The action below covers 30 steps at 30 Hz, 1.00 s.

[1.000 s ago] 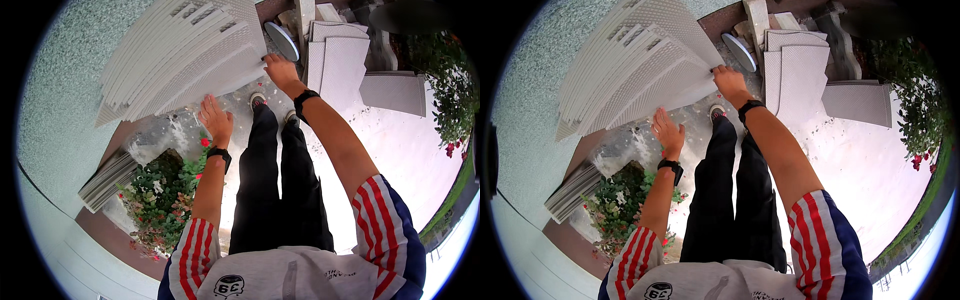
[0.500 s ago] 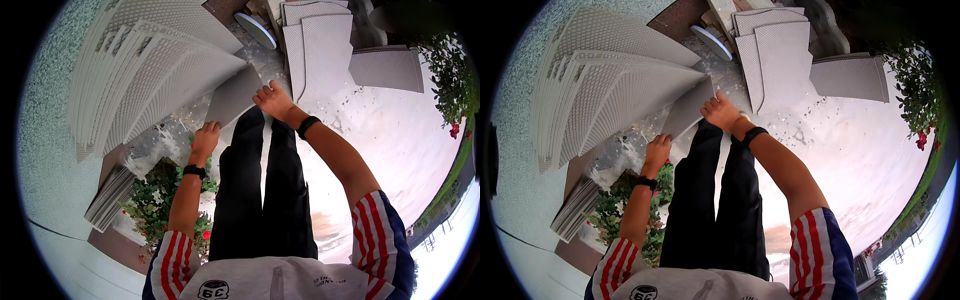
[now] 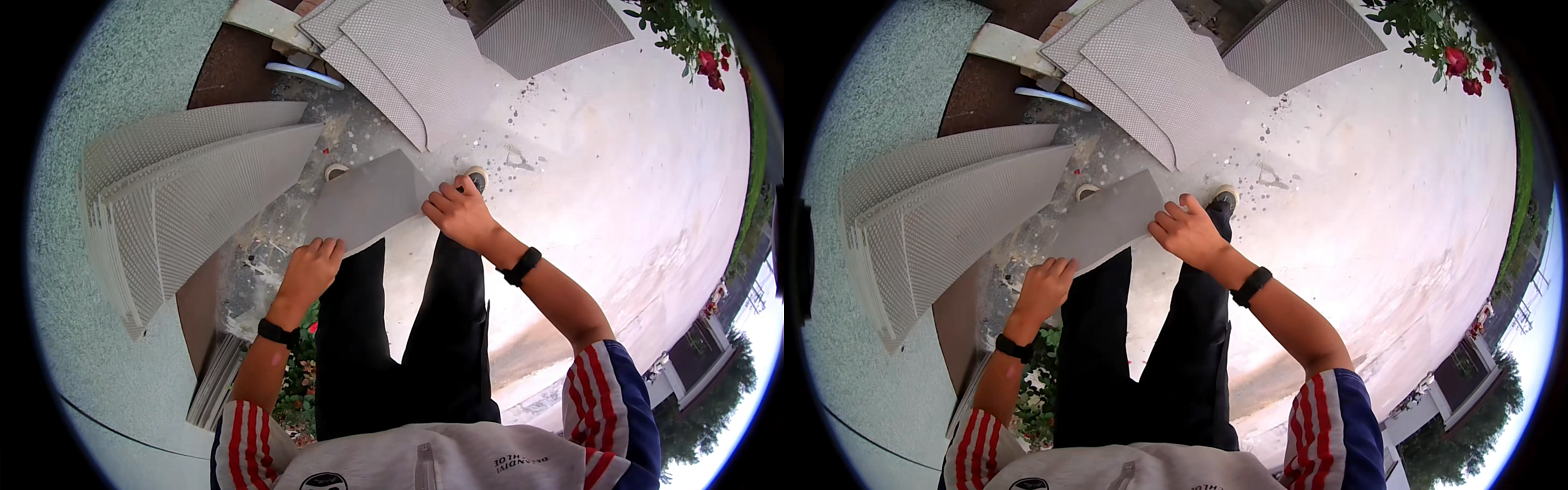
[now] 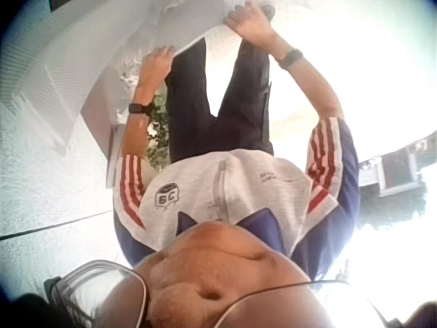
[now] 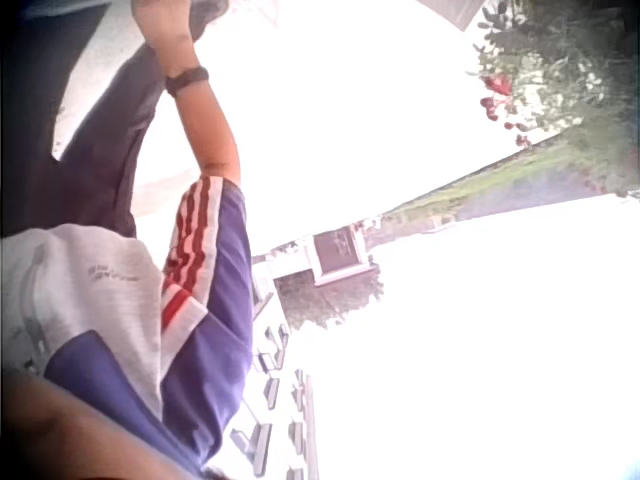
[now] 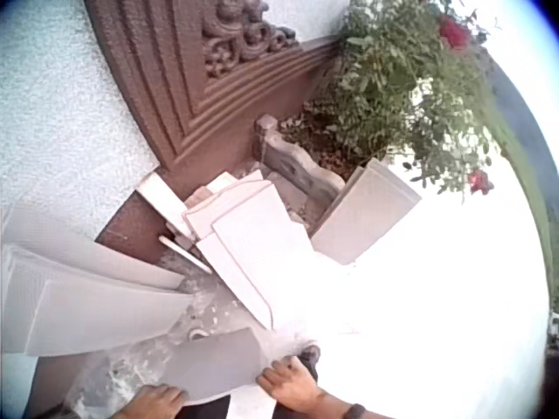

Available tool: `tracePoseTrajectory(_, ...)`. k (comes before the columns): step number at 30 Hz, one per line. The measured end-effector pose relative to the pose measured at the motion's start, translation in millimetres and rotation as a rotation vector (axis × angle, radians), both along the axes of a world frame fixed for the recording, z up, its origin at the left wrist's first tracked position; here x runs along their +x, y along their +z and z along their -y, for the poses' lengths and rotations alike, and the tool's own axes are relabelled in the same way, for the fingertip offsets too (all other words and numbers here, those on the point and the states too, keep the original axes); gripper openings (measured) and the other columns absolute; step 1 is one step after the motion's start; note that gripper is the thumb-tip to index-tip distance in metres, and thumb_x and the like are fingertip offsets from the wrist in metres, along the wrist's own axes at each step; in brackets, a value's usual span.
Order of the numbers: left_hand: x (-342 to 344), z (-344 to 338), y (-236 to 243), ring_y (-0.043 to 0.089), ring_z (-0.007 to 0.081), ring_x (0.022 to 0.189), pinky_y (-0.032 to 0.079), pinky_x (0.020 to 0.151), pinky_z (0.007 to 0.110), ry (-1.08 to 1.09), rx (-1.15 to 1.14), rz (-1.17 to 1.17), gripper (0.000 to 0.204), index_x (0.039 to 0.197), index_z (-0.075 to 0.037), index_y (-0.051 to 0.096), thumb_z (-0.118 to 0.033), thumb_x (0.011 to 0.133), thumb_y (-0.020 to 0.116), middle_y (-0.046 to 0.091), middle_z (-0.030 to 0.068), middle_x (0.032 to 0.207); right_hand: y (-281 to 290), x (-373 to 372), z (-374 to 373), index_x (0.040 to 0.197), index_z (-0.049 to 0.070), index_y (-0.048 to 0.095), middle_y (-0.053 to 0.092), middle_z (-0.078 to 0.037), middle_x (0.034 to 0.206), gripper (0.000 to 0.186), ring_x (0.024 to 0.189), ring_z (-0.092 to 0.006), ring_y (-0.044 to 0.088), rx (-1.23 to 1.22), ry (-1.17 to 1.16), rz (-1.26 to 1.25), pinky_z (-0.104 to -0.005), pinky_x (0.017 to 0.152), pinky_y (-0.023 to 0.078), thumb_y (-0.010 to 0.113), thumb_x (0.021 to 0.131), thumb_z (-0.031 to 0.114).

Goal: The person sorts and stacks tiles on a outdoor patio by hand, picking them up from several stacks and rearranging them.

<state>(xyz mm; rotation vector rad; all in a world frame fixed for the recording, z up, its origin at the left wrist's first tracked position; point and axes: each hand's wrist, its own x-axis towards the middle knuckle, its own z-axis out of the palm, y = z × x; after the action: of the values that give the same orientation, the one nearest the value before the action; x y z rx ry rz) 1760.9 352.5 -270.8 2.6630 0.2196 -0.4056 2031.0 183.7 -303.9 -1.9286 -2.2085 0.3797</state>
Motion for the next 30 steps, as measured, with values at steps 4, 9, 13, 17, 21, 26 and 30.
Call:
tracePoseTrajectory(4, 59, 45, -3, 0.061, 0.0219, 0.074, 0.053, 0.060, 0.034, -0.020, -0.031, 0.006, 0.026, 0.098, -0.002, 0.062, -0.003, 0.071, 0.064, 0.058, 0.0064, 0.081, 2, 48, 55, 0.077, 0.013, 0.056, 0.048, 0.000, 0.072, 0.009, 0.076, -0.0158, 0.052, 0.034, -0.126, -0.002, -0.0338, 0.083, 0.039, 0.061, 0.070, 0.009)
tracePoseTrajectory(9, 131, 108, -26, 0.061, 0.0233, 0.074, 0.051, 0.058, 0.035, 0.034, -0.089, 0.028, 0.024, 0.098, -0.003, 0.063, -0.005, 0.074, 0.063, 0.059, 0.0070, 0.081, -4, 128, 111, 0.075, 0.012, 0.057, 0.050, 0.000, 0.072, 0.008, 0.080, -0.0166, 0.054, 0.017, -0.096, 0.064, -0.0351, 0.086, 0.040, 0.061, 0.071, 0.007)
tracePoseTrajectory(13, 195, 155, -50, 0.061, 0.0239, 0.073, 0.050, 0.058, 0.036, 0.058, -0.107, 0.077, 0.020, 0.095, -0.003, 0.063, -0.005, 0.075, 0.061, 0.059, 0.0063, 0.079, -17, 191, 157, 0.076, 0.013, 0.058, 0.053, 0.000, 0.074, 0.009, 0.083, -0.0176, 0.055, -0.043, -0.117, 0.100, -0.0385, 0.091, 0.040, 0.062, 0.071, 0.007)
tracePoseTrajectory(17, 249, 189, -76, 0.062, 0.0250, 0.074, 0.051, 0.061, 0.037, 0.084, -0.147, 0.080, 0.013, 0.087, -0.004, 0.060, -0.002, 0.074, 0.059, 0.059, 0.0077, 0.079, -29, 245, 178, 0.076, 0.013, 0.058, 0.054, 0.001, 0.073, 0.009, 0.081, -0.0181, 0.055, -0.087, -0.135, 0.130, -0.0405, 0.092, 0.039, 0.063, 0.072, 0.006)
tracePoseTrajectory(21, 280, 203, -95, 0.063, 0.0259, 0.073, 0.052, 0.063, 0.038, 0.130, -0.156, 0.099, 0.010, 0.085, -0.004, 0.060, -0.002, 0.075, 0.057, 0.060, 0.0082, 0.078, -40, 281, 178, 0.076, 0.013, 0.059, 0.055, 0.001, 0.072, 0.008, 0.080, -0.0179, 0.055, -0.096, -0.086, 0.185, -0.0407, 0.091, 0.039, 0.062, 0.073, 0.006)
tracePoseTrajectory(26, 295, 208, -117, 0.064, 0.0282, 0.074, 0.052, 0.065, 0.039, 0.215, -0.192, 0.129, 0.009, 0.081, -0.004, 0.061, -0.001, 0.074, 0.057, 0.061, 0.0094, 0.080, -60, 302, 164, 0.079, 0.013, 0.059, 0.056, 0.001, 0.073, 0.009, 0.075, -0.0160, 0.057, -0.097, -0.041, 0.199, -0.0375, 0.090, 0.038, 0.061, 0.075, 0.005)
tracePoseTrajectory(30, 299, 201, -123, 0.064, 0.0285, 0.075, 0.052, 0.065, 0.040, 0.251, -0.173, 0.121, 0.010, 0.083, -0.003, 0.062, -0.002, 0.075, 0.055, 0.062, 0.0096, 0.081, -74, 305, 151, 0.079, 0.013, 0.058, 0.055, 0.000, 0.072, 0.012, 0.071, -0.0165, 0.057, -0.092, -0.027, 0.209, -0.0370, 0.089, 0.039, 0.059, 0.073, 0.002)
